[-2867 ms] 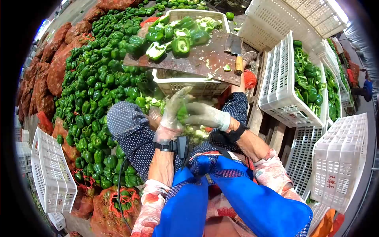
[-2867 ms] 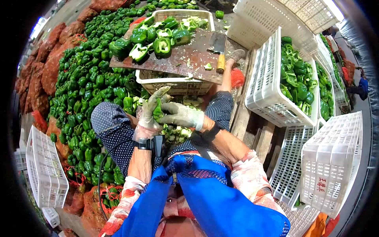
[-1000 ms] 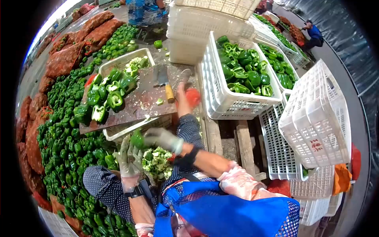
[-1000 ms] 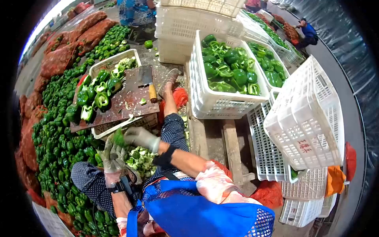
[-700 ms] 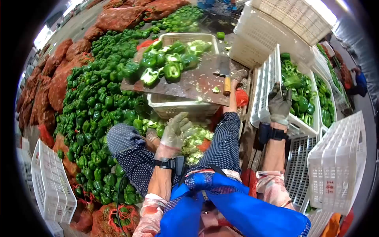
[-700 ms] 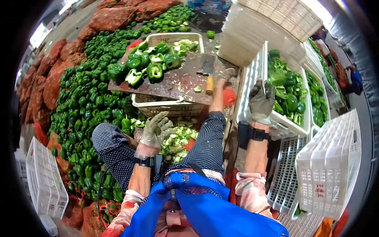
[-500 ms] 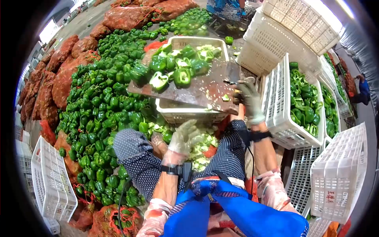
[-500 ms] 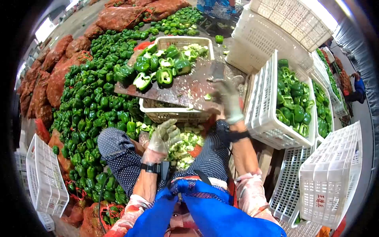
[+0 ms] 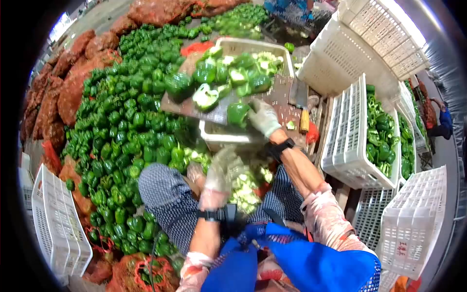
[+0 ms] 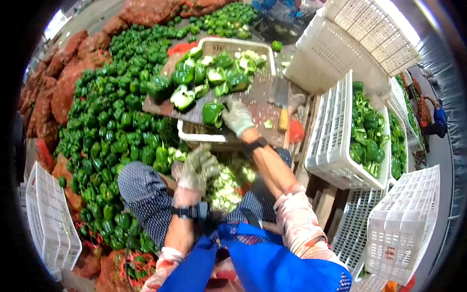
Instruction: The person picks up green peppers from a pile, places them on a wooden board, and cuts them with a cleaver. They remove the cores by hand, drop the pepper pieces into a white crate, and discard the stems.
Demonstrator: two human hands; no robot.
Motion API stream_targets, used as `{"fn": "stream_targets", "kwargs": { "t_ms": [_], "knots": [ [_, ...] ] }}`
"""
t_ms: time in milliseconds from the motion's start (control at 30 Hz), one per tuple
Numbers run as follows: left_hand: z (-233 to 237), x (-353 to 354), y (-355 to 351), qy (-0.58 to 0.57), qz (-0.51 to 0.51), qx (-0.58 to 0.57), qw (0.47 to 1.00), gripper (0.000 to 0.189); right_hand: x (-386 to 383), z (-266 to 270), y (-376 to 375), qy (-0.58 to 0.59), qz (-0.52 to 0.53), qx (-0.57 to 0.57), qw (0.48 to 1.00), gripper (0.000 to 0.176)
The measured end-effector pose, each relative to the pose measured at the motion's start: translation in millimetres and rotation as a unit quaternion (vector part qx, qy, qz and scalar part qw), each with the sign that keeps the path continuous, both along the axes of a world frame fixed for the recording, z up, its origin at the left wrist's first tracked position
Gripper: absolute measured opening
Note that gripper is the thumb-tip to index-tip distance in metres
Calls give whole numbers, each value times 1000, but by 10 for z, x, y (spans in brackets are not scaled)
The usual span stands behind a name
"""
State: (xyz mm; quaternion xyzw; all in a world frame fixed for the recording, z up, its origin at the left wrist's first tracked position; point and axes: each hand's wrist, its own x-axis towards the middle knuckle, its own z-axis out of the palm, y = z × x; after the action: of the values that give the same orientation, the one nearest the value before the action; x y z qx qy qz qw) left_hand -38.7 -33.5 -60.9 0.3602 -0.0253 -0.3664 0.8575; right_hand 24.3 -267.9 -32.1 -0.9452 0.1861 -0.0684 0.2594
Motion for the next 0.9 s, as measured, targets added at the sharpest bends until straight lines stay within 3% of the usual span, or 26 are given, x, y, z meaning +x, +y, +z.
{"fn": "stream_targets", "kwargs": {
  "t_ms": [33,100,133,167,233,267,367,433,500,533,600,667,700,733,800,833,867,900],
  "knots": [
    [-42,53,-16,47,-13,-3,999,82,-216,-115,58,-57,3,8,998,35],
    [-153,24,-36,107,-16,-124,986,81,-611,-287,176,-91,50,3,995,32],
    [-157,-4,-59,108,-36,-123,986,79,-770,-141,320,-54,71,-17,996,28],
    [-140,-33,-108,106,-56,-124,985,77,-908,-85,446,-89,86,33,992,24],
    [-113,-149,-151,111,-64,-122,984,74,-1043,-112,528,-140,130,11,981,21],
    [-91,-193,-169,116,-52,-120,985,73,-1147,169,624,-152,150,27,977,20],
    [74,-216,-181,123,-12,-114,986,67,-1353,325,695,-232,106,116,960,21],
    [199,-253,-158,37,4,-94,995,65,-1529,319,682,-141,73,231,960,29],
    [350,-262,-117,-89,-23,-31,995,62,-1613,220,713,-96,64,280,953,36],
    [328,-279,-138,-96,-13,-14,995,62,-1655,241,750,-105,53,289,950,40],
    [285,-316,-178,-108,5,20,994,64,-1671,35,787,-123,61,402,905,47],
    [381,-340,-137,-79,-21,29,996,69,-1695,181,820,-83,53,523,847,55],
    [384,-317,-133,-177,-43,98,978,64,-1707,226,829,-83,50,566,818,56],
    [383,-293,-129,-273,-58,167,946,59,-1686,130,796,-52,85,444,890,52],
    [346,-294,-184,-90,-59,116,987,64,-1682,49,839,-52,72,478,874,46],
    [257,-256,-159,-327,-80,207,919,68,-1681,8,861,-53,65,494,865,43],
    [402,-255,-153,-440,-39,221,870,69,-1694,76,850,-54,97,414,903,53],
    [267,-244,-133,-442,-16,190,877,70,-1625,130,783,-41,138,356,923,54]
  ]
}}
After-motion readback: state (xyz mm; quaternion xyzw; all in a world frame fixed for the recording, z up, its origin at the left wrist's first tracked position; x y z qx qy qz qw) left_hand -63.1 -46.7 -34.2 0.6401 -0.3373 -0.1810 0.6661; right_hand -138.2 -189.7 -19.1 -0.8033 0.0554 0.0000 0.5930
